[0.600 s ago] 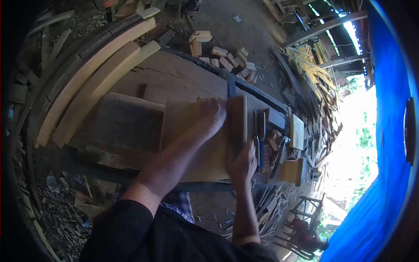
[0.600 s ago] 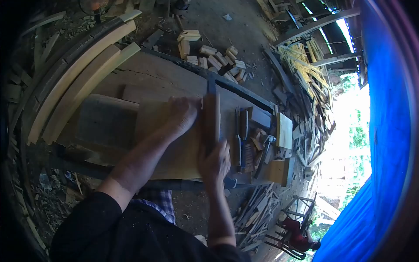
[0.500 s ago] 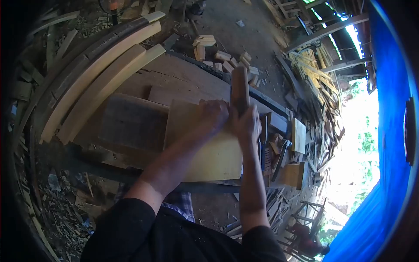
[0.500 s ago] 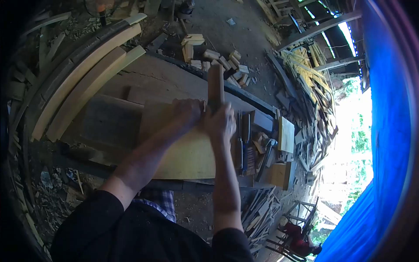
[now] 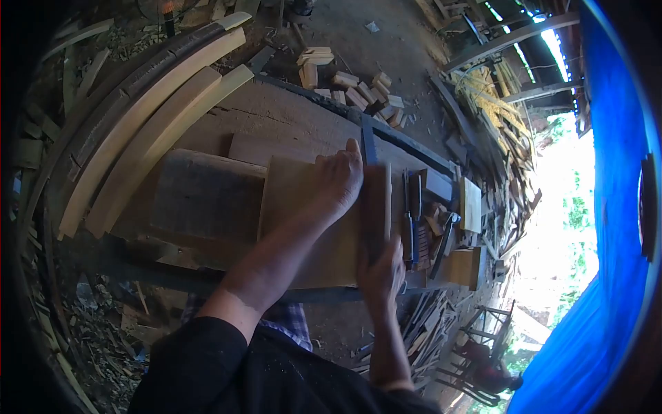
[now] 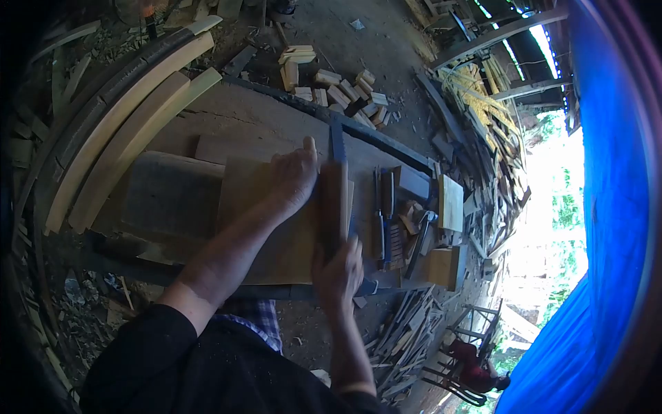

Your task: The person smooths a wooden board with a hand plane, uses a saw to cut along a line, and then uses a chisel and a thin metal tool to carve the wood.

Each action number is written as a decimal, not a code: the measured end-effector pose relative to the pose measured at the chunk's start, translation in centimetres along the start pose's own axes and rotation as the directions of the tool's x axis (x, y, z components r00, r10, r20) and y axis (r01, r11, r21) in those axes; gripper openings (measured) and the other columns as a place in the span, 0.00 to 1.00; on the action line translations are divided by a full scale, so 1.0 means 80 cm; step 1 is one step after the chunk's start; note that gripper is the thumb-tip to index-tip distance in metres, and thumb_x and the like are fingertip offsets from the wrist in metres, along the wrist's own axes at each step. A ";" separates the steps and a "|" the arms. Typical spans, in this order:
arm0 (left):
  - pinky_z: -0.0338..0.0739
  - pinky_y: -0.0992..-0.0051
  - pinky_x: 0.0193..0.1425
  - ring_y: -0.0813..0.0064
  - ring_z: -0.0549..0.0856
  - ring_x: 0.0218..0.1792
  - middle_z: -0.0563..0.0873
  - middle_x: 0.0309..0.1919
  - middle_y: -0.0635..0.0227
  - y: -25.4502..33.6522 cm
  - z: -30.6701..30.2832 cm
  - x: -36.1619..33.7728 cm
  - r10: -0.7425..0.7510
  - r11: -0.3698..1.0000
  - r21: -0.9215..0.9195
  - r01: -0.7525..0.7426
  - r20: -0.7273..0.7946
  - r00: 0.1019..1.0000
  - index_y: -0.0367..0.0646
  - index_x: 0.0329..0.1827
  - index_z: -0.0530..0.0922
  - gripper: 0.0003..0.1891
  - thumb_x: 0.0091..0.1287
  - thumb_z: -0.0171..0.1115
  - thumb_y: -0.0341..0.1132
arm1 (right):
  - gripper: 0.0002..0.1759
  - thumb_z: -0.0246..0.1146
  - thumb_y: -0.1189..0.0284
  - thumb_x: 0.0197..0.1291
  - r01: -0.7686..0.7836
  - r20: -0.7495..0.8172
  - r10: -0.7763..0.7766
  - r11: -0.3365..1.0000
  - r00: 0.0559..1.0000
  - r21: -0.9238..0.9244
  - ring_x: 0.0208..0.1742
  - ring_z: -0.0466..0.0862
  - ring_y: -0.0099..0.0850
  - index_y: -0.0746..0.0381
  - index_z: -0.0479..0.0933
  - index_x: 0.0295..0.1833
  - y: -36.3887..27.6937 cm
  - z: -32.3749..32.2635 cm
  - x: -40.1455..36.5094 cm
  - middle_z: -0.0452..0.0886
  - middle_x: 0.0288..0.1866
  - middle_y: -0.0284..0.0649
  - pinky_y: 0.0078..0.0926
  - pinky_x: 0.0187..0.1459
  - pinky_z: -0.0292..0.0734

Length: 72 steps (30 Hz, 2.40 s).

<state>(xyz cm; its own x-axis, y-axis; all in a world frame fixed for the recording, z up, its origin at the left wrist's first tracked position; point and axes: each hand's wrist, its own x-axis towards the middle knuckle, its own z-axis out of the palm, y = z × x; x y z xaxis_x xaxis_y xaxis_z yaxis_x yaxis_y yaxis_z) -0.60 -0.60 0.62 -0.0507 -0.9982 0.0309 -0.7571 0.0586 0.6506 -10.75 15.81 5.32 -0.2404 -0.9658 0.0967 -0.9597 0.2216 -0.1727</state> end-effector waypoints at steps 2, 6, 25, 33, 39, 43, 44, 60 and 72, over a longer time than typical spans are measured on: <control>0.78 0.55 0.44 0.54 0.88 0.35 0.88 0.31 0.54 -0.004 -0.003 0.001 0.002 0.995 -0.099 -0.001 0.011 1.000 0.40 0.47 0.72 0.09 0.70 0.46 0.33 | 0.31 0.64 0.55 0.59 0.075 -0.111 -0.081 0.996 0.991 -0.056 0.48 0.80 0.57 0.69 0.66 0.57 -0.005 0.030 0.084 0.76 0.47 0.58 0.52 0.48 0.75; 0.78 0.54 0.44 0.54 0.88 0.36 0.88 0.32 0.53 -0.006 0.005 -0.002 0.035 0.998 -0.050 -0.041 -0.100 0.994 0.39 0.48 0.72 0.10 0.71 0.47 0.34 | 0.32 0.62 0.49 0.58 -0.039 0.043 0.040 0.999 0.998 -0.028 0.50 0.83 0.56 0.66 0.69 0.54 0.005 0.016 0.204 0.82 0.45 0.59 0.51 0.51 0.76; 0.47 0.40 0.74 0.49 0.58 0.74 0.63 0.73 0.54 0.040 0.015 -0.084 0.305 0.929 0.210 -0.304 0.029 0.952 0.40 0.72 0.64 0.37 0.70 0.48 0.60 | 0.45 0.65 0.49 0.53 -0.368 -0.125 0.373 0.928 0.919 0.062 0.54 0.80 0.56 0.73 0.67 0.66 0.219 0.068 -0.075 0.81 0.52 0.60 0.50 0.55 0.74; 0.35 0.39 0.77 0.45 0.41 0.78 0.49 0.79 0.52 0.035 0.042 -0.142 0.365 0.893 0.231 -0.386 0.130 0.922 0.41 0.78 0.53 0.44 0.67 0.51 0.61 | 0.36 0.68 0.55 0.56 -0.302 -0.240 0.301 0.953 0.923 0.032 0.48 0.81 0.54 0.70 0.67 0.60 0.213 0.100 -0.074 0.80 0.47 0.56 0.49 0.50 0.75; 0.36 0.39 0.77 0.44 0.42 0.79 0.51 0.78 0.51 0.034 0.040 -0.164 0.409 0.877 0.201 -0.436 0.164 0.898 0.44 0.78 0.56 0.40 0.68 0.51 0.60 | 0.32 0.68 0.56 0.56 -0.302 -0.198 0.300 0.953 0.933 0.020 0.46 0.82 0.54 0.68 0.67 0.55 0.201 0.090 -0.074 0.80 0.43 0.56 0.48 0.48 0.75; 0.36 0.39 0.77 0.44 0.43 0.78 0.52 0.78 0.51 0.032 0.037 -0.166 0.418 0.870 0.216 -0.443 0.152 0.896 0.46 0.77 0.57 0.40 0.68 0.51 0.60 | 0.30 0.69 0.57 0.55 -0.334 -0.162 0.338 0.941 0.927 0.053 0.46 0.81 0.54 0.67 0.66 0.53 0.190 0.078 -0.076 0.79 0.43 0.56 0.48 0.48 0.75; 0.37 0.39 0.77 0.44 0.43 0.78 0.53 0.77 0.51 0.032 0.037 -0.166 0.423 0.869 0.215 -0.445 0.143 0.895 0.46 0.77 0.58 0.39 0.69 0.51 0.60 | 0.30 0.69 0.58 0.55 -0.340 -0.158 0.345 0.939 0.925 0.055 0.46 0.81 0.54 0.66 0.66 0.53 0.189 0.078 -0.076 0.79 0.43 0.56 0.48 0.48 0.75; 0.48 0.40 0.75 0.37 0.58 0.74 0.68 0.70 0.47 0.016 0.063 -0.160 0.531 0.844 -0.017 -0.536 -0.106 0.840 0.50 0.60 0.81 0.19 0.69 0.53 0.44 | 0.49 0.65 0.38 0.52 -0.460 0.076 0.460 0.888 0.885 -0.011 0.55 0.81 0.55 0.65 0.66 0.67 0.162 0.031 -0.087 0.79 0.59 0.56 0.50 0.58 0.75; 0.50 0.42 0.75 0.37 0.57 0.74 0.70 0.67 0.47 0.014 0.050 -0.165 0.515 0.838 -0.128 -0.530 -0.134 0.847 0.43 0.55 0.81 0.18 0.69 0.51 0.41 | 0.48 0.61 0.36 0.53 -0.287 -0.230 0.239 0.936 0.943 -0.204 0.56 0.81 0.56 0.70 0.69 0.62 0.339 0.220 -0.057 0.80 0.53 0.61 0.49 0.58 0.76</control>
<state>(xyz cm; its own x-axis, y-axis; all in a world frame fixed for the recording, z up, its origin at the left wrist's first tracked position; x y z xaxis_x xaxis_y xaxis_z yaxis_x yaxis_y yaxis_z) -3.38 12.67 -2.14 -0.3456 -0.8161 0.4632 -0.5239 0.5773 0.6263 -33.12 23.86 -17.09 -0.4894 -0.8273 0.2757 -0.8591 0.5117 0.0102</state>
